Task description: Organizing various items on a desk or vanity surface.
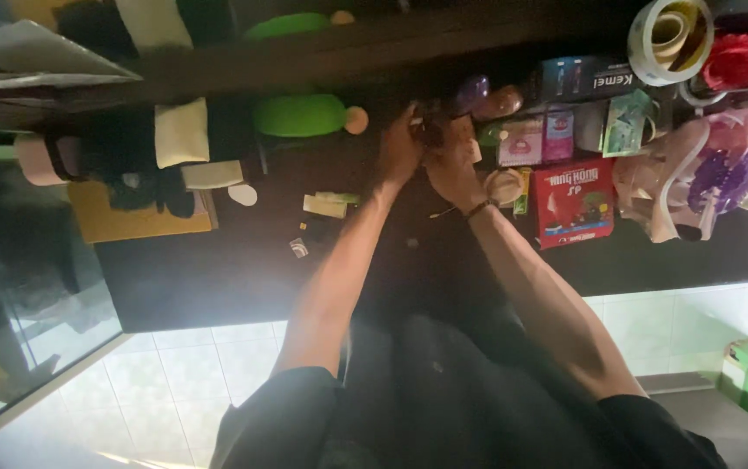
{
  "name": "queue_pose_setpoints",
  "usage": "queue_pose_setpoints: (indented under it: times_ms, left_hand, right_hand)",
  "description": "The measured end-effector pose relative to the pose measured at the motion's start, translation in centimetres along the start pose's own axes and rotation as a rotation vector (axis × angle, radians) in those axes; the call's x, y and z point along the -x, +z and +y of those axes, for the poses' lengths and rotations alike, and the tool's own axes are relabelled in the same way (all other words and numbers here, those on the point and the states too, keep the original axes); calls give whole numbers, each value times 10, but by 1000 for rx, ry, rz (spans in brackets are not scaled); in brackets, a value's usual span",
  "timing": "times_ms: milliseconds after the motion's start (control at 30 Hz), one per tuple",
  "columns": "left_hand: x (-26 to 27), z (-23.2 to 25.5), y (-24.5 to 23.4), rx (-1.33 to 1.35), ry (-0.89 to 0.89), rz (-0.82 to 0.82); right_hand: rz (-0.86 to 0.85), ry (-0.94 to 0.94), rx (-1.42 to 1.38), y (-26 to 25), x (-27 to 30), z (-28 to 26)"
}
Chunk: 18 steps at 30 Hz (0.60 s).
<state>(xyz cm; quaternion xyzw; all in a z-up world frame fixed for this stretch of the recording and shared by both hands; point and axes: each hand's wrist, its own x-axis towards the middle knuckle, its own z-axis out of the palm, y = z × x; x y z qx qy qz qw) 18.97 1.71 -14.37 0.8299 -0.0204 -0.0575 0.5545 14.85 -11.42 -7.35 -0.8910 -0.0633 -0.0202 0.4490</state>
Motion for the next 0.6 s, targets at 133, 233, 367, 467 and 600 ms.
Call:
queue_pose_setpoints:
  times_ms: [133,233,367,467,600]
  left_hand:
    - [20,19,-11,2,-61,38]
    - [46,15,-18,-86,38,73]
    - [86,33,-43,-171,95,133]
    - [111,40,-70,-184,-59,109]
    - [127,21,-87,-53,-362,81]
  right_hand:
    - [-31,-6,182,5,9,16]
    - [-100,-195,426,19,27,37]
    - [15,7,30,13,31,-15]
    - [-189,94,172,21,23,-35]
    - [-382,171,516,47,-2,-24]
